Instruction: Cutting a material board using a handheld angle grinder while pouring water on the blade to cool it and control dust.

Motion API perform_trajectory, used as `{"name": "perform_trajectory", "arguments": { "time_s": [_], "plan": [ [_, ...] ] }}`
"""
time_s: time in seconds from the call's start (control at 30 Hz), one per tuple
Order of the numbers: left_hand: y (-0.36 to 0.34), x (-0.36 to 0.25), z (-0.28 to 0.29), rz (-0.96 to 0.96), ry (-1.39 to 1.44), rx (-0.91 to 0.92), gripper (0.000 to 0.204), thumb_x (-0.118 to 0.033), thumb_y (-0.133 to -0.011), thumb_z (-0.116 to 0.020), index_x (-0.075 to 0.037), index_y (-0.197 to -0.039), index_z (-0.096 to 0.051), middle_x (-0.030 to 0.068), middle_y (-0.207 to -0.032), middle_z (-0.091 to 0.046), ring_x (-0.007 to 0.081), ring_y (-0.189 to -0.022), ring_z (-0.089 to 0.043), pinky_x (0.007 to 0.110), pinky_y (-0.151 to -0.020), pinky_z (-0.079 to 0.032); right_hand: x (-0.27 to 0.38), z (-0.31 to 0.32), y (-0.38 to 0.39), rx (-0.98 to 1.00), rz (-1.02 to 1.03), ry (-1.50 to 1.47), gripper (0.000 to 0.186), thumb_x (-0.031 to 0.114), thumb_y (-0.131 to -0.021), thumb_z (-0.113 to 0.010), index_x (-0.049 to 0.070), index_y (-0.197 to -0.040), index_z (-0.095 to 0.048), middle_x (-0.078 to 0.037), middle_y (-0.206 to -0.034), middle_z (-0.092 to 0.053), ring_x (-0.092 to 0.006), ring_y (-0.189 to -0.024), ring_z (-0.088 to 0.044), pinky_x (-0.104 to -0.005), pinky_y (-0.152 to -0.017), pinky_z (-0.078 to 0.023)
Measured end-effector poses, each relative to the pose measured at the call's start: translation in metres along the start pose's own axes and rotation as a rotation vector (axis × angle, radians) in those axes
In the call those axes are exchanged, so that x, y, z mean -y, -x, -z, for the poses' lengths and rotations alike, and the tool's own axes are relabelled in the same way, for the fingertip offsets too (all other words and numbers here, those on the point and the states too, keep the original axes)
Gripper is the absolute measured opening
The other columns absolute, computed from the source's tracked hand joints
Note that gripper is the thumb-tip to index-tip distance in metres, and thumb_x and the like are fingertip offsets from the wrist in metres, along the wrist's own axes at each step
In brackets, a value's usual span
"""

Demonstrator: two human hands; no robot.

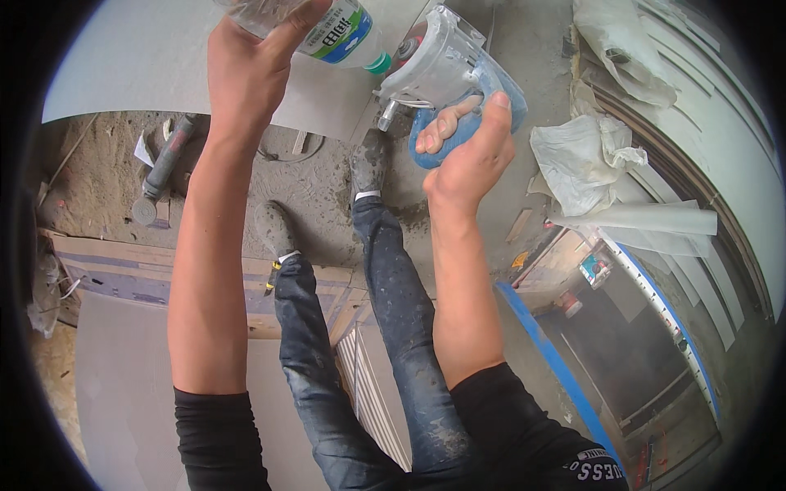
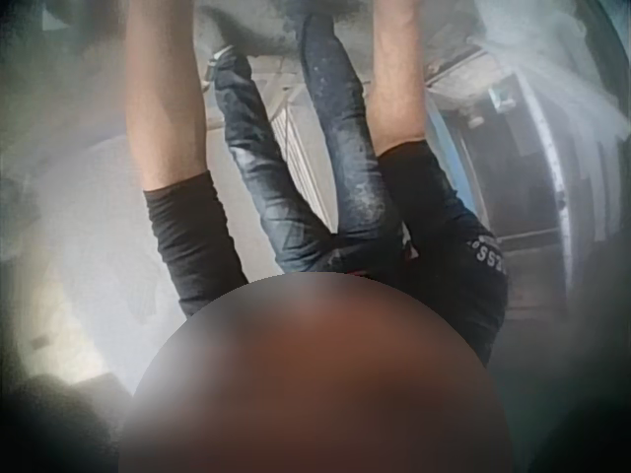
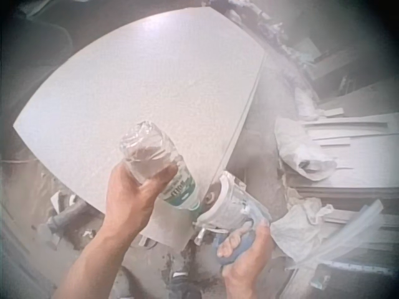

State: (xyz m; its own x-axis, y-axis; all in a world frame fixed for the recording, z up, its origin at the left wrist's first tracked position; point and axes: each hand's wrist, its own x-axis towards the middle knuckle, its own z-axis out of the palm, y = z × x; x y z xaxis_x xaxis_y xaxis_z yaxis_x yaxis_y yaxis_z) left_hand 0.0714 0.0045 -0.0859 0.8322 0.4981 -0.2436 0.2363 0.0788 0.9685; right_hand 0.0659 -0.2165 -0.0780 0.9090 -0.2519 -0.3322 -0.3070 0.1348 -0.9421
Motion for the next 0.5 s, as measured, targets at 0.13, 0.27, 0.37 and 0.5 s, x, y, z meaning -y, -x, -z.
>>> {"name": "perform_trajectory", "arguments": {
  "time_s": [0.13, 0.27, 0.37, 0.5],
  "plan": [
    [0.002, -0.003, 0.001, 0.022, -0.040, 0.047, 0.056, -0.045, -0.099, -0.082, 0.005, -0.124, -0.073, 0.0197, -0.115, -0.079, 0.0289, -0.110, -0.076, 0.044, -0.098, -0.058, -0.002, 0.001, 0.000, 0.009, -0.007, -0.006, 0.047, 0.047, -0.113, -0.048, 0.006, -0.091, -0.056, -0.007, -0.066, -0.054, -0.0190, -0.051, -0.050, -0.0360, -0.049, -0.046],
    [0.005, -0.003, 0.006, -0.009, -0.017, 0.042, 0.057, -0.045, -0.099, -0.082, 0.005, -0.124, -0.072, 0.0199, -0.116, -0.079, 0.0290, -0.111, -0.076, 0.044, -0.098, -0.058, -0.005, 0.003, 0.005, 0.010, -0.007, -0.016, 0.047, 0.047, -0.113, -0.048, 0.006, -0.091, -0.056, -0.007, -0.066, -0.053, -0.0191, -0.050, -0.050, -0.0361, -0.049, -0.046],
    [0.009, 0.000, 0.006, -0.005, 0.010, 0.051, 0.056, -0.044, -0.099, -0.081, 0.005, -0.125, -0.072, 0.0196, -0.117, -0.079, 0.0287, -0.112, -0.075, 0.044, -0.099, -0.058, -0.005, 0.006, 0.008, 0.015, -0.020, 0.019, 0.043, 0.050, -0.112, -0.047, 0.010, -0.098, -0.056, -0.005, -0.067, -0.052, -0.0181, -0.052, -0.048, -0.0364, -0.050, -0.045],
    [0.013, 0.001, 0.010, -0.024, 0.017, 0.061, 0.055, -0.042, -0.100, -0.081, 0.005, -0.126, -0.072, 0.0191, -0.118, -0.078, 0.0282, -0.113, -0.075, 0.044, -0.099, -0.057, -0.006, 0.007, 0.011, 0.021, -0.014, 0.015, 0.043, 0.050, -0.112, -0.048, 0.010, -0.098, -0.056, -0.005, -0.066, -0.052, -0.0182, -0.052, -0.048, -0.0365, -0.050, -0.045]
  ]
}}
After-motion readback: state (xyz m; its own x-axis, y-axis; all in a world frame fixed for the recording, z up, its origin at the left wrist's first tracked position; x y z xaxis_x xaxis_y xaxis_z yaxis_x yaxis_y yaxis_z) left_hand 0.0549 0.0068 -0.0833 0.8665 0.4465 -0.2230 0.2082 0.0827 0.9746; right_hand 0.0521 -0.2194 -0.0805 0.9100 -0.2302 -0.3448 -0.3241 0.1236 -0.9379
